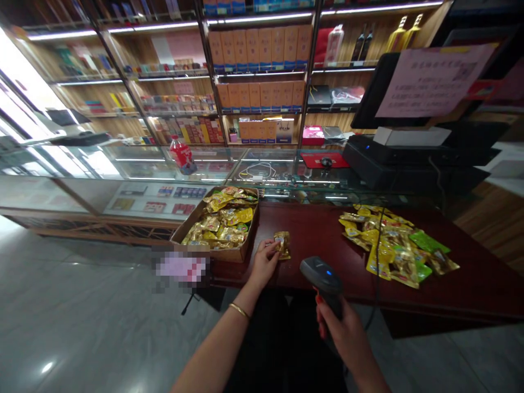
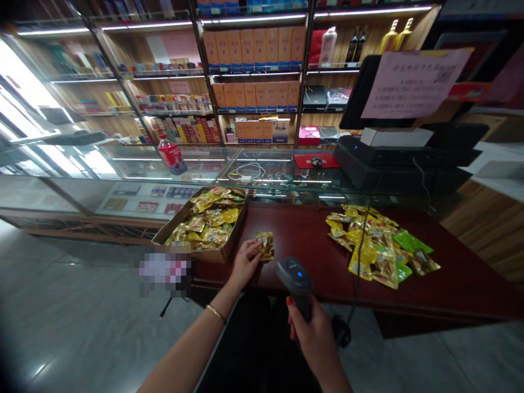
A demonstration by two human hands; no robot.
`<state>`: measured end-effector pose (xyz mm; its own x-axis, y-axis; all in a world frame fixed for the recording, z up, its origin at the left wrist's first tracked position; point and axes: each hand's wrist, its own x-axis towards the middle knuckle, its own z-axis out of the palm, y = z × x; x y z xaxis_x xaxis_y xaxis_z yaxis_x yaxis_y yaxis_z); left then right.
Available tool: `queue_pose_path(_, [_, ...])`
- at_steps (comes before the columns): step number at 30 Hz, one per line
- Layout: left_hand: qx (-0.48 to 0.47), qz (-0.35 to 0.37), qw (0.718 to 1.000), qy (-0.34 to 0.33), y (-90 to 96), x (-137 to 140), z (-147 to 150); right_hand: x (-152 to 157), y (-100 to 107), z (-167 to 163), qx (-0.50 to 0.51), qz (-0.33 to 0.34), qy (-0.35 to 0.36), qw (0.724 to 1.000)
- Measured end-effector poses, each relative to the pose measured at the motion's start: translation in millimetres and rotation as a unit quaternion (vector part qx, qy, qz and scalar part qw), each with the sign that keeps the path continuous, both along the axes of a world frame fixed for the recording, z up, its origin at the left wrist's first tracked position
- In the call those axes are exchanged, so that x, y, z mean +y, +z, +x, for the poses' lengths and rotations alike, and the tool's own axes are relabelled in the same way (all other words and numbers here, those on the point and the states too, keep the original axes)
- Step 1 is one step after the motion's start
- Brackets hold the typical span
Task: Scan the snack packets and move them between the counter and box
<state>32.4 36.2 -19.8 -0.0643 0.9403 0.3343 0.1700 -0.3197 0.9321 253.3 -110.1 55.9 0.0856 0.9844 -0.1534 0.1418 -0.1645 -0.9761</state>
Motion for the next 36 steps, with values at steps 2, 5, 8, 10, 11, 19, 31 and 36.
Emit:
queue_pose_path(2, [-0.001, 0.007, 1.000, -0.004, 0.9, -2, 0, -1, 1, -2, -0.002, -0.001, 0.004, 1.000])
queue_pose_path(5, [0.020, 0.007, 1.000, -0.007, 2.4, -3, 0, -1, 1, -5, -0.001, -0.013, 0.007, 1.000])
queue_pose_path(8, [0.035, 0.004, 0.999, 0.000, 4.0, -3, 1, -2, 1, -7, -0.002, -0.012, 0.009, 1.000])
queue_pose_path(10, [0.038, 0.006, 0.999, 0.000, 4.9, -3, 1, -2, 1, -8, 0.002, -0.007, 0.017, 1.000])
queue_pose_path(11, [0.040, 0.006, 0.999, -0.003, 5.4, -3, 1, -1, 1, -8, 0.003, -0.003, 0.019, 1.000])
queue_pose_path(19, [0.065, 0.003, 0.998, 0.001, 6.0, -2, 2, 2, 0, -9, -0.021, 0.002, 0.038, 0.999])
queue_pose_path(31, [-0.039, -0.235, 0.969, -0.070, -0.7, 33, 39, 1, -15, 10, -0.020, 0.020, -0.053, 0.998])
queue_pose_path(36, [-0.103, -0.236, 0.961, -0.104, 14.9, 79, 145, 0, -13, 23, -0.012, 0.026, -0.079, 0.996])
